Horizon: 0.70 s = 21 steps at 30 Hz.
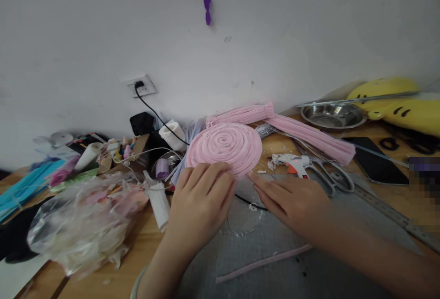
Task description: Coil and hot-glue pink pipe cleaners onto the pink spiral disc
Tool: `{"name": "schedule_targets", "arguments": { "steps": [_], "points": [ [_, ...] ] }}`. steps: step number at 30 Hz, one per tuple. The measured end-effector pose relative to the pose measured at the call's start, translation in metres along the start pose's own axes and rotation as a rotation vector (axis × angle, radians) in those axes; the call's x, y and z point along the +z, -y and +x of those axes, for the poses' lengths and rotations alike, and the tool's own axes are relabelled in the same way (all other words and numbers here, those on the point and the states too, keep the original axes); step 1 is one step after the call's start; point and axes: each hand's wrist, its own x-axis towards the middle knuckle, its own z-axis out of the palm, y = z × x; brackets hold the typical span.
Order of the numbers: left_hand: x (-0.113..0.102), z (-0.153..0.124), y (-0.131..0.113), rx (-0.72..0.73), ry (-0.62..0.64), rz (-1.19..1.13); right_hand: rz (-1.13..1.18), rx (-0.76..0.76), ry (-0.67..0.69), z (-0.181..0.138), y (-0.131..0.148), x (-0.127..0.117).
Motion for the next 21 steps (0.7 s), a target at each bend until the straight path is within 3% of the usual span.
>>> {"name": "schedule_targets", "arguments": {
  "steps": [13, 21],
  "points": [
    [0.001, 0.0005, -0.0005, -0.008, -0.005, 0.005, -0.02, 0.008, 0.023, -0.0002, 0.0, 0.0023],
    [-0.0018, 0.0003, 0.0008, -0.019, 0.026, -0.045, 0.089, 0.036, -0.054, 0.0011, -0.0001, -0.0061]
  ]
}}
